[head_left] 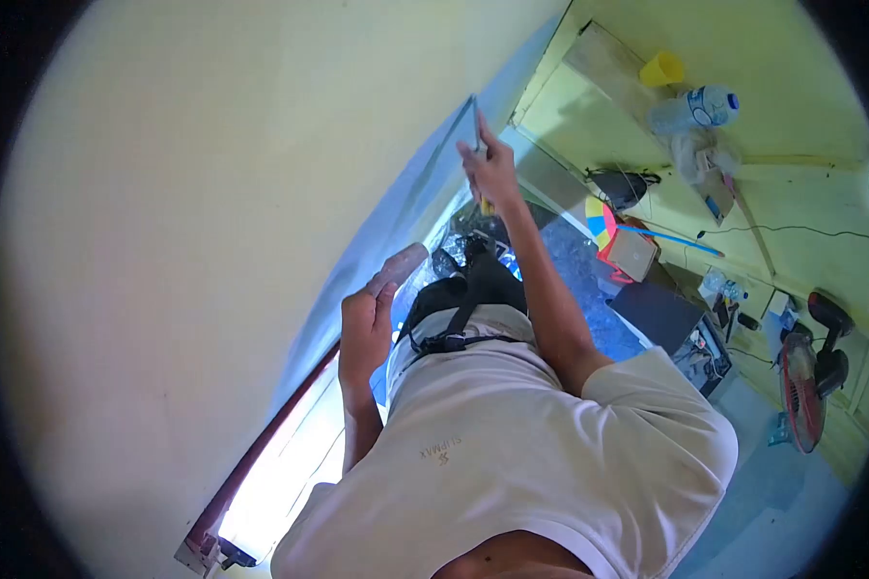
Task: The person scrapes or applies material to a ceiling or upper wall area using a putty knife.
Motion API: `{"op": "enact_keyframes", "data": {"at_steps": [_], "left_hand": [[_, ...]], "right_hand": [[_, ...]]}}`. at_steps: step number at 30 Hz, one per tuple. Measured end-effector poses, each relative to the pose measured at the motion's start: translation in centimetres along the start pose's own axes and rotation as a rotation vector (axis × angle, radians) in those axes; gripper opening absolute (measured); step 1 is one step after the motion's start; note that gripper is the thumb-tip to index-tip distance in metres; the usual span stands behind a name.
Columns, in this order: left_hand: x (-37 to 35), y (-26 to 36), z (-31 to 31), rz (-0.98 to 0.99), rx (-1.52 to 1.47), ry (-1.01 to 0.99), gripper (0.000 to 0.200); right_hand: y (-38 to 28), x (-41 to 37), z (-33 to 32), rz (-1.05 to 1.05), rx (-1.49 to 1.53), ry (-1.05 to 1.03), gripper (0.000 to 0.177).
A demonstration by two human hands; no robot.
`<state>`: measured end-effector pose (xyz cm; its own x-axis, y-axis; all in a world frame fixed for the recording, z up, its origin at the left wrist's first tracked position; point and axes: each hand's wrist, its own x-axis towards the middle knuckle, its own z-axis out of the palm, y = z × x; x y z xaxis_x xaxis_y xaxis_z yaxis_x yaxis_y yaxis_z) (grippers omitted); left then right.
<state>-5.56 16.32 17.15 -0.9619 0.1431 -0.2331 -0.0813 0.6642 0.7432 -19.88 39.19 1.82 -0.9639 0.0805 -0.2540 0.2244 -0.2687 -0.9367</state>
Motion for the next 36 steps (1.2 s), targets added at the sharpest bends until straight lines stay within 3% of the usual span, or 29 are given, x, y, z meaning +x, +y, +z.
{"op": "enact_keyframes", "data": {"at_steps": [4, 10, 13, 14, 16, 19, 22, 25, 28, 36], "left_hand": [[-0.2, -0.1, -0.3, -0.134, 0.108, -0.125, 0.031], [-0.5, 0.1, 0.3, 0.041, 0.07, -0.023, 0.03], [-0.4, 0.8, 0.2, 0.07, -0.063, -0.002, 0.027], [-0.4, -2.1, 1.3, 0.071, -0.037, 0.02, 0.028], [-0.5, -1.9, 1.2, -0.009, 0.06, -0.039, 0.027], [-0.6, -1.0, 1.6, -0.001, -0.042, -0.017, 0.029], [-0.7, -0.1, 2.2, 0.089, -0.177, 0.127, 0.031], [-1.1, 0.8, 1.1, -0.098, -0.085, -0.032, 0.028], [-1.6, -1.1, 2.4, 0.048, -0.091, 0.031, 0.028], [-2.2, -0.7, 2.8, -0.034, -0.094, -0.002, 0.03]], "right_hand": [[-0.4, -0.7, 0.1, 0.033, -0.024, -0.013, 0.073], [-0.5, 1.8, -1.2, 0.016, 0.023, 0.018, 0.076], [-0.8, -1.3, -0.2, 0.049, -0.07, -0.067, 0.076], [-0.2, -1.1, -0.3, 0.047, -0.074, -0.087, 0.075], [-1.0, 0.2, -1.0, 0.083, -0.061, -0.037, 0.075], [-0.6, -0.5, -1.1, 0.108, -0.035, -0.016, 0.076], [-1.2, 0.6, -0.9, 0.087, -0.016, -0.024, 0.075], [-0.8, 1.4, -1.8, 0.079, 0.011, -0.035, 0.075], [-0.5, 0.1, -1.5, 0.11, -0.054, -0.032, 0.076], [-0.3, 0.2, -1.7, 0.1, 0.022, -0.081, 0.075]]}}
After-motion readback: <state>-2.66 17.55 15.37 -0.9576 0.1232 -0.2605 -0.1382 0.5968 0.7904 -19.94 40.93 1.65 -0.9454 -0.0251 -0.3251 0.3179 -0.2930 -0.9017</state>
